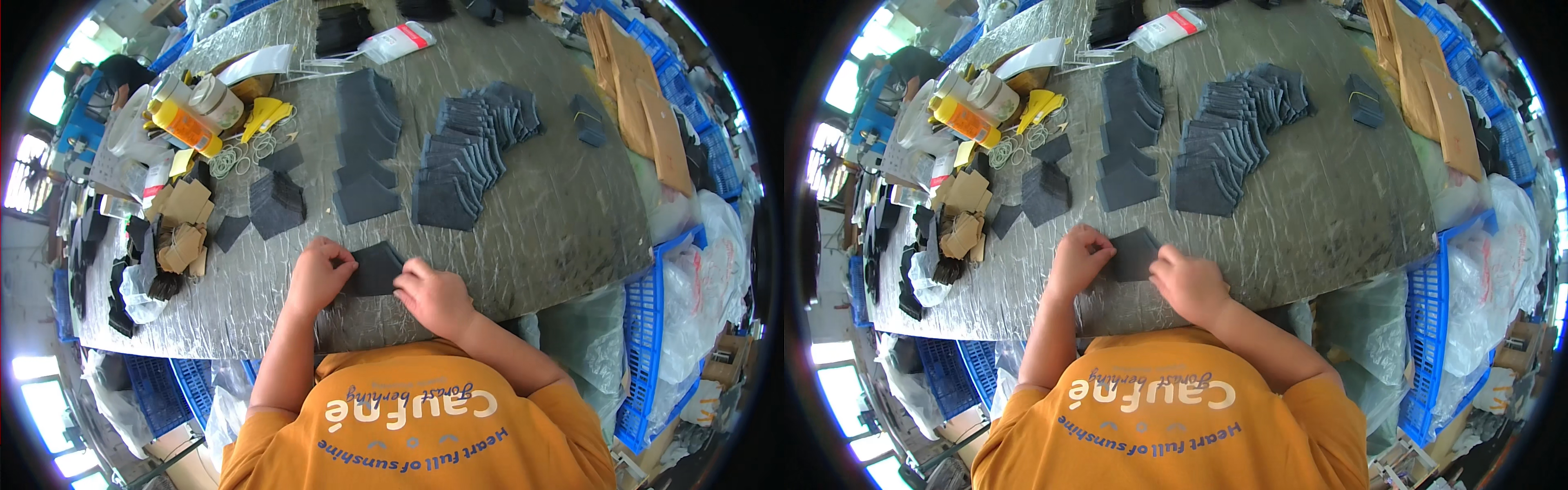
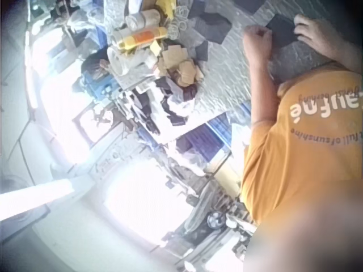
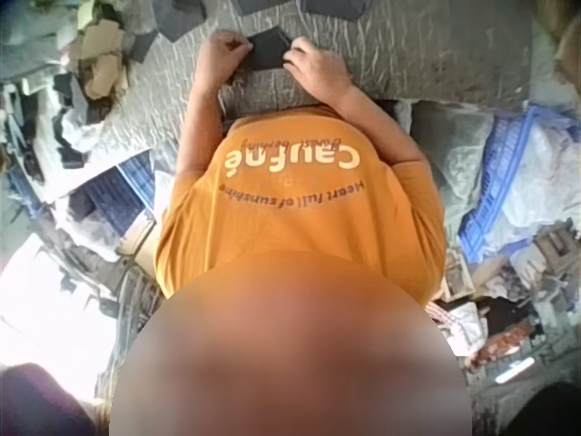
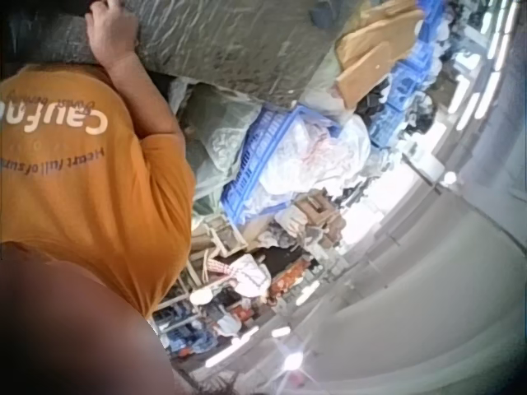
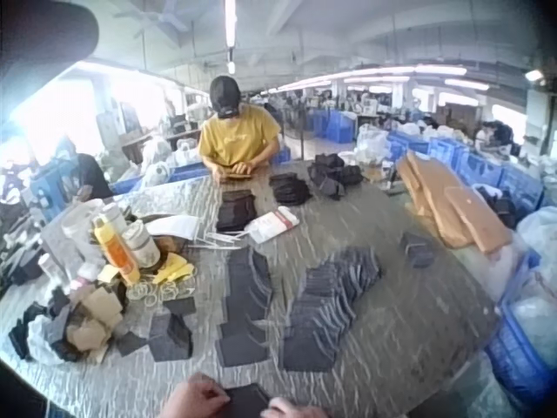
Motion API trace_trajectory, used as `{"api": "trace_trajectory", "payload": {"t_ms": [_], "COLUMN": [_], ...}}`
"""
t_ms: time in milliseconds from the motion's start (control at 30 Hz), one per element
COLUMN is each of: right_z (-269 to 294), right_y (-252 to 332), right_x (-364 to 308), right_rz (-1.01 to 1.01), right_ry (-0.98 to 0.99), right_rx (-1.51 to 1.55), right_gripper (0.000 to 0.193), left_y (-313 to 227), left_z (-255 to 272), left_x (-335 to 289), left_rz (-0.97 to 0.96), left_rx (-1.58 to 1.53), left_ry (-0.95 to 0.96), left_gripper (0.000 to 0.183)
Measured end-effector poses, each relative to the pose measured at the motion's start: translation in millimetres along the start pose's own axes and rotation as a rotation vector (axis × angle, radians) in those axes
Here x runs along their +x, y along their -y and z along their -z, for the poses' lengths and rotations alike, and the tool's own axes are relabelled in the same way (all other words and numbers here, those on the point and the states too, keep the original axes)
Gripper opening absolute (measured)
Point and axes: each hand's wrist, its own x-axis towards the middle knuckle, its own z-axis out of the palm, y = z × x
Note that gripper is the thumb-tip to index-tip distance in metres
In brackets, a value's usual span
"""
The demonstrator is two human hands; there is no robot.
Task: Sorting and stacking small fabric or synthetic shoe components on a workstation.
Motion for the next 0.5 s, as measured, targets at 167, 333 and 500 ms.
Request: {"api": "trace_trajectory", "payload": {"t_ms": [167,333,500], "right_z": [11,28,54], "right_y": [-7,-46,-66], "right_x": [15,28,30], "right_rz": [-0.382,-0.32,-0.293], "right_ry": [-0.204,-0.455,-0.667], "right_rx": [0.642,0.368,0.062], "right_gripper": [0.021,0.021,0.025], "left_y": [-16,-23,-27], "left_z": [6,6,-3], "left_x": [-10,9,29], "left_rz": [0.192,0.185,-0.297], "left_rx": [-0.508,-0.313,0.02], "left_ry": [0.099,-0.045,-0.196], "left_gripper": [0.01,0.016,0.036]}}
